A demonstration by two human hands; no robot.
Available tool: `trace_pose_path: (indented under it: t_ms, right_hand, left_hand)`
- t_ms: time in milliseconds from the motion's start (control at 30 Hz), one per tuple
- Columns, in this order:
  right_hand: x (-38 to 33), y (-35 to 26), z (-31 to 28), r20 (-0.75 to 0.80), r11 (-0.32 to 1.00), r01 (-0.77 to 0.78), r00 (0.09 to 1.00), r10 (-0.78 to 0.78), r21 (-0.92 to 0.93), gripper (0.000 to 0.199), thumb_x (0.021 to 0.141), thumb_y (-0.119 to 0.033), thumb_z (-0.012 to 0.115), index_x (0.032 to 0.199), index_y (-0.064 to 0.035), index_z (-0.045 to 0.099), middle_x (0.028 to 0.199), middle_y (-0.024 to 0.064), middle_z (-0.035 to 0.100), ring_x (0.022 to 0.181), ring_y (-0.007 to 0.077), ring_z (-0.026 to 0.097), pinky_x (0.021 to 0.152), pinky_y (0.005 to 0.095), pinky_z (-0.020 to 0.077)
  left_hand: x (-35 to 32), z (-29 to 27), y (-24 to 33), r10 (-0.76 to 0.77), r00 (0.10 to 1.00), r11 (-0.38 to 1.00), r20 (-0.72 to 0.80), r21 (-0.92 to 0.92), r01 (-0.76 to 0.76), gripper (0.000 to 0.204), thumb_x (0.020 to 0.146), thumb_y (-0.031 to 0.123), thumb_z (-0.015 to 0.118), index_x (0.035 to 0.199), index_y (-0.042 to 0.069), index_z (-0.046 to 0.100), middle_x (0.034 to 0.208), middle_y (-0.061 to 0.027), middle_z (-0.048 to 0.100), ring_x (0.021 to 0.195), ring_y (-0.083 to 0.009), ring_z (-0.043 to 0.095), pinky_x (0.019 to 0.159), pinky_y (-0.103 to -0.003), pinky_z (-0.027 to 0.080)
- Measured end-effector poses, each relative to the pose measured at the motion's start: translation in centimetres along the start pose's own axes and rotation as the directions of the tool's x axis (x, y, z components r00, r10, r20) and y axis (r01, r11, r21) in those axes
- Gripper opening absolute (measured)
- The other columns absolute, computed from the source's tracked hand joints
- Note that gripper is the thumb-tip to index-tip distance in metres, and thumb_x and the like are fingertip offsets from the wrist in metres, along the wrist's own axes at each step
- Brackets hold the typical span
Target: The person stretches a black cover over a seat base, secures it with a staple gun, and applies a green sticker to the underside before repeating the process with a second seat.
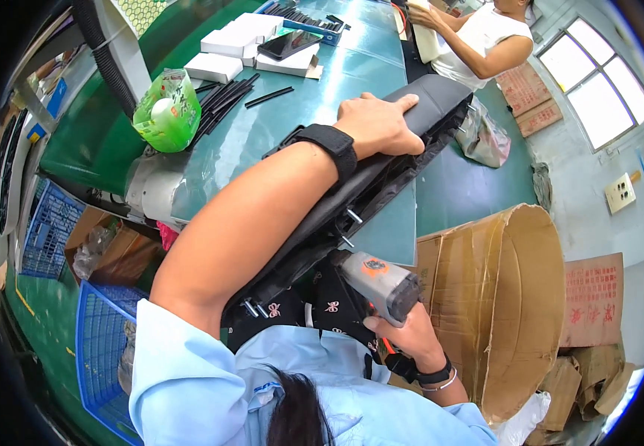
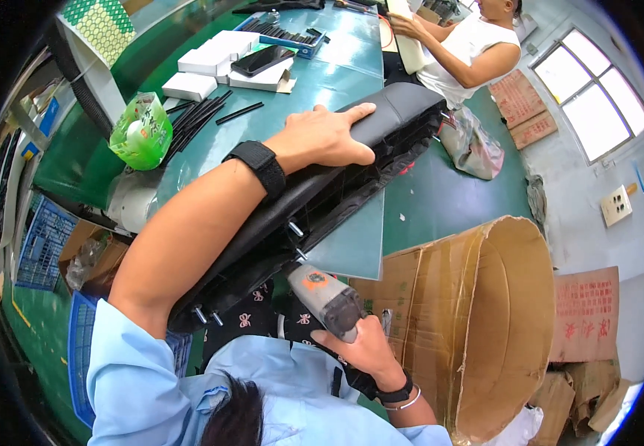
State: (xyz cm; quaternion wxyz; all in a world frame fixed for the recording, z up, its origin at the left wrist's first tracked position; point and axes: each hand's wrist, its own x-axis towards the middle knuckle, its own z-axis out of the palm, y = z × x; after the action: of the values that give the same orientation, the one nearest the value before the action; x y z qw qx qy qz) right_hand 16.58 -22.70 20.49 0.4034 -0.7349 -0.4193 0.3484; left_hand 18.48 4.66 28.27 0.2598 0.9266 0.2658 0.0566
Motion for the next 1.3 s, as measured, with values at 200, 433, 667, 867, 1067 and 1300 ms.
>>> trace_pose_path:
  t_ms: [200, 433, 667, 867, 1067, 1300]
  right_hand:
    - [1.1, -0.6, 0.9, 0.059, 0.996, 0.007, 0.998, -0.002, -0.086, 0.037, 0.076, -0.029, 0.071, 0.100, -0.0014, 0.063, 0.083, 0.0183, 0.064, 0.073, 0.0355, 0.060, 0.071, 0.0365, 0.0486]
    - [0.2, -1.1, 2.4, 0.230, 0.993, -0.021, 0.972, 0.047, -0.113, 0.034, 0.076, -0.028, 0.072, 0.096, -0.0020, 0.064, 0.079, 0.0139, 0.063, 0.068, 0.0288, 0.059, 0.068, 0.0359, 0.0477]
    - [-0.4, -0.5, 3.9, 0.267, 1.000, 0.013, 0.964, -0.013, 0.000, 0.037, 0.076, -0.030, 0.072, 0.098, -0.0021, 0.062, 0.075, 0.0127, 0.063, 0.063, 0.0259, 0.055, 0.066, 0.0346, 0.0473]
    - [-0.4, -1.0, 4.2, 0.312, 1.000, -0.003, 0.950, 0.005, -0.007, 0.040, 0.077, -0.032, 0.072, 0.101, -0.0027, 0.062, 0.081, 0.0126, 0.064, 0.067, 0.0258, 0.055, 0.069, 0.0330, 0.0476]
    - [1.2, -0.7, 4.1, 0.526, 0.960, -0.264, 0.832, 0.179, 0.090, 0.041, 0.076, -0.029, 0.075, 0.102, -0.0006, 0.061, 0.078, 0.0084, 0.062, 0.071, 0.0155, 0.056, 0.069, 0.0310, 0.0467]
    - [-1.9, -0.3, 0.8, 0.255, 0.988, 0.136, 0.960, -0.114, -0.070, 0.047, 0.074, -0.033, 0.076, 0.109, -0.0049, 0.063, 0.104, 0.0102, 0.066, 0.089, 0.0279, 0.064, 0.078, 0.0329, 0.0499]
  left_hand:
    - [-0.4, -0.1, -0.3, -0.009, 1.000, 0.999, 0.024, 0.035, 0.008, 0.082, 0.066, 0.040, 0.056, 0.144, 0.025, 0.035, 0.123, -0.0184, 0.057, 0.118, -0.0350, 0.049, 0.092, -0.043, 0.044]
    - [-0.1, -0.1, -0.6, 0.036, 0.999, 0.999, 0.000, -0.019, -0.036, 0.083, 0.066, 0.040, 0.056, 0.144, 0.024, 0.034, 0.123, -0.0177, 0.057, 0.119, -0.0346, 0.049, 0.093, -0.045, 0.044]
    - [0.0, -0.1, -1.1, 0.016, 1.000, 0.999, 0.010, -0.031, -0.016, 0.083, 0.066, 0.040, 0.057, 0.144, 0.022, 0.034, 0.124, -0.0178, 0.057, 0.119, -0.0354, 0.049, 0.094, -0.045, 0.044]
    - [0.0, 0.0, -1.6, 0.051, 0.999, 0.996, -0.003, -0.071, -0.052, 0.083, 0.065, 0.039, 0.057, 0.143, 0.020, 0.036, 0.124, -0.0165, 0.058, 0.116, -0.0357, 0.052, 0.094, -0.045, 0.043]
    - [-0.1, -0.1, -1.4, 0.060, 0.998, 0.996, -0.014, -0.070, -0.061, 0.083, 0.064, 0.040, 0.058, 0.142, 0.022, 0.037, 0.122, -0.0159, 0.059, 0.109, -0.0336, 0.058, 0.091, -0.043, 0.045]
    - [1.3, -1.0, -5.1, 0.111, 0.980, 0.929, -0.166, -0.334, -0.162, 0.089, 0.058, 0.044, 0.065, 0.140, 0.018, 0.041, 0.123, -0.0191, 0.057, 0.112, -0.0340, 0.056, 0.094, -0.037, 0.043]
